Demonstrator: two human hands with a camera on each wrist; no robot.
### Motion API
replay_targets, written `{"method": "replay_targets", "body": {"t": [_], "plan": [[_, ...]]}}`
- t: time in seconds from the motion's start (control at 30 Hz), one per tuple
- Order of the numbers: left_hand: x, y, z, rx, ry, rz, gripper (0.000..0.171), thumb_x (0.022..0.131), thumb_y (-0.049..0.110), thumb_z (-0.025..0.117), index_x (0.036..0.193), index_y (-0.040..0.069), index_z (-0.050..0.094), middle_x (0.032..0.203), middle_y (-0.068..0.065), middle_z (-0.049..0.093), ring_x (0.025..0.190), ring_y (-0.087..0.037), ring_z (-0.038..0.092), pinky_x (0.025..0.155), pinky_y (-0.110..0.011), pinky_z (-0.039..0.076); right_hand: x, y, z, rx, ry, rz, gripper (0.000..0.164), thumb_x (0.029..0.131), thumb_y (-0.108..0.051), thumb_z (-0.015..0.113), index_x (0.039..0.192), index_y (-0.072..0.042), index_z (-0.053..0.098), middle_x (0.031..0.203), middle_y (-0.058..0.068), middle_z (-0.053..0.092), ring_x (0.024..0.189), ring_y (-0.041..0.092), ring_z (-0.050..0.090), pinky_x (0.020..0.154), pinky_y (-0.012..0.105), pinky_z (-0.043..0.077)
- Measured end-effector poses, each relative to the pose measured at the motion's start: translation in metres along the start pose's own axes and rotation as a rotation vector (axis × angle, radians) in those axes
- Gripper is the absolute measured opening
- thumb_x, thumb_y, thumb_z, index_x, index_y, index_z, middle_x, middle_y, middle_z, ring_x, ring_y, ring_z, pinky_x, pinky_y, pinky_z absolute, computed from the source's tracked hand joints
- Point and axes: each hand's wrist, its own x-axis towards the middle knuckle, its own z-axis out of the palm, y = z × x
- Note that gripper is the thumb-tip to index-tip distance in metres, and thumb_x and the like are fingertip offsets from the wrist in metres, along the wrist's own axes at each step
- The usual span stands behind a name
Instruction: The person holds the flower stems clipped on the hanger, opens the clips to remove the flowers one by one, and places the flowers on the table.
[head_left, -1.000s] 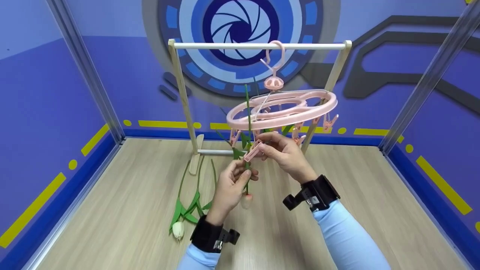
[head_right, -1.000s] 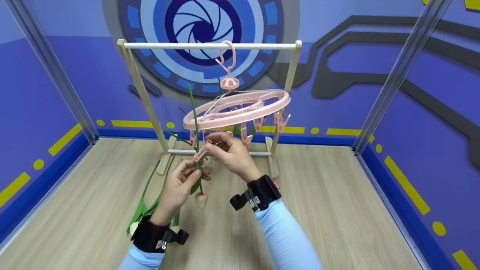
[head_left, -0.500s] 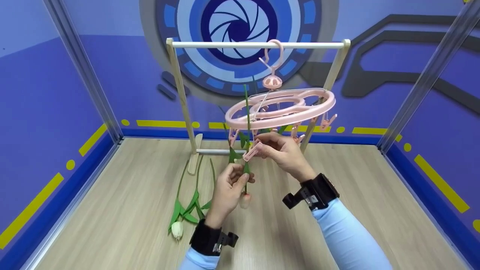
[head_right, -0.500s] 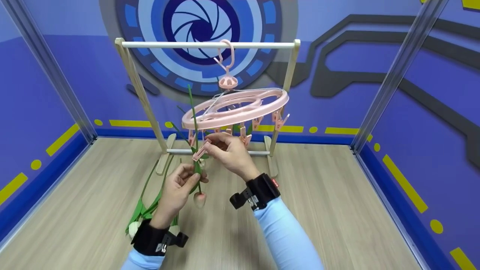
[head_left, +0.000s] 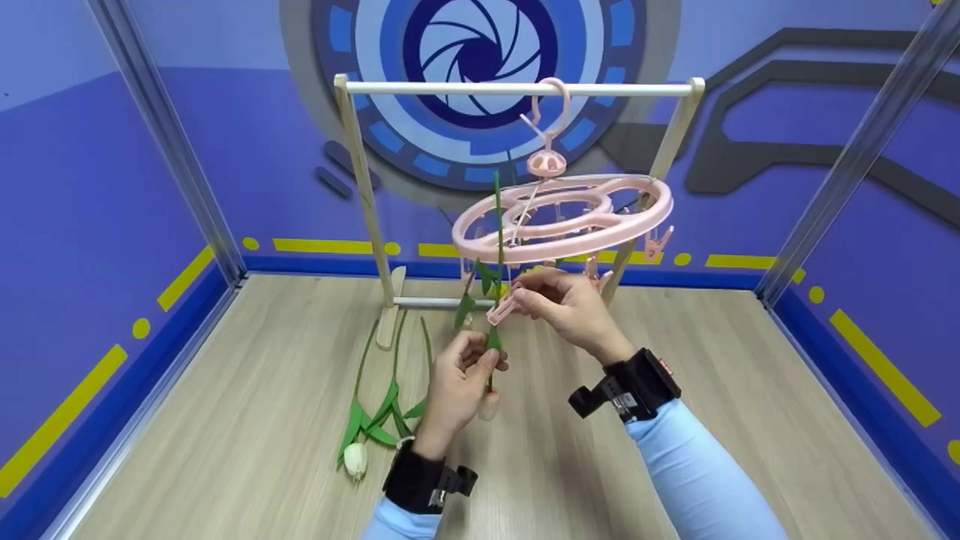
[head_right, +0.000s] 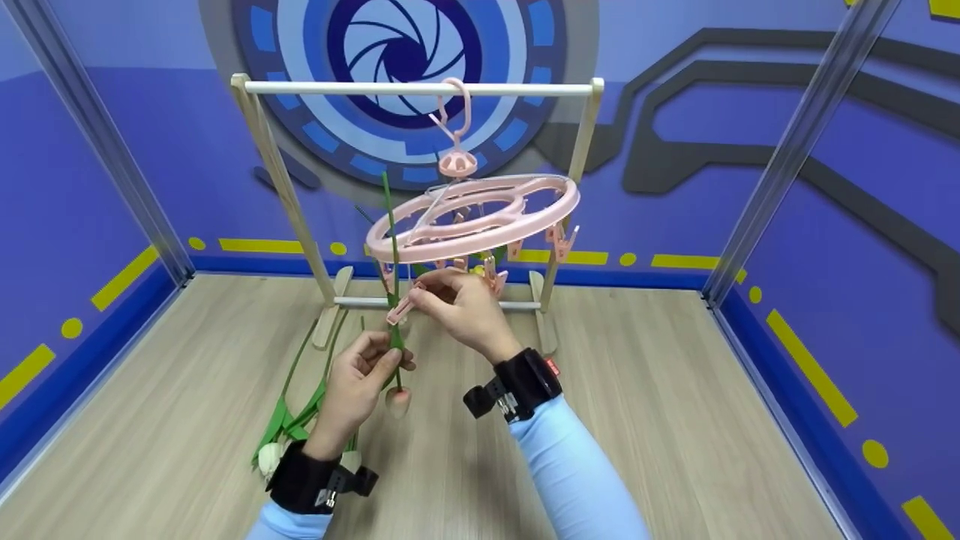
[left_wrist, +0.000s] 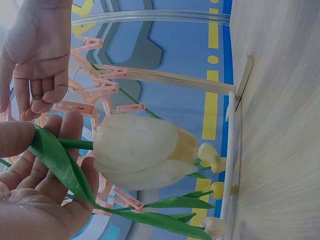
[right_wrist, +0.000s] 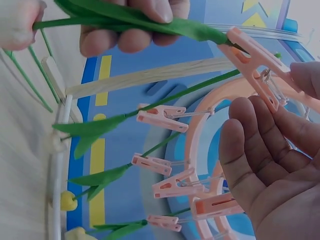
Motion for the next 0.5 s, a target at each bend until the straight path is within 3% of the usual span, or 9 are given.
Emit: {"method": "replay_targets", "body": {"t": [0.3,0.5], "plan": [[0.0004,0.0028,0.0007,-0.003,0.018,0.001,0.011,0.102,0.002,0.061,0.11,-0.004,0.063,0.097,-0.018,0.073,0.088,-0.029,0.073,0.074,-0.027,0.054,-0.0029,-0.0001,-0.0036,-0.098,0.005,0.015,0.021,0.099,-0.006,0.067,0.112,0.009,0.071,0.095,0.019,0.073,0.076,0.014,0.065,0.07,0.023,0.053],[0.0007,0.0039,-0.0014,-0.017,0.024,0.001,0.011,0.102,0.0,0.06,0.111,-0.006,0.063,0.096,-0.019,0.073,0.087,-0.028,0.072,0.076,-0.027,0.054,-0.0038,-0.0003,-0.0051,-0.126,-0.005,0.025,0.02,0.099,-0.007,0.068,0.109,0.009,0.071,0.093,0.019,0.074,0.073,0.014,0.066,0.068,0.023,0.054]]}}
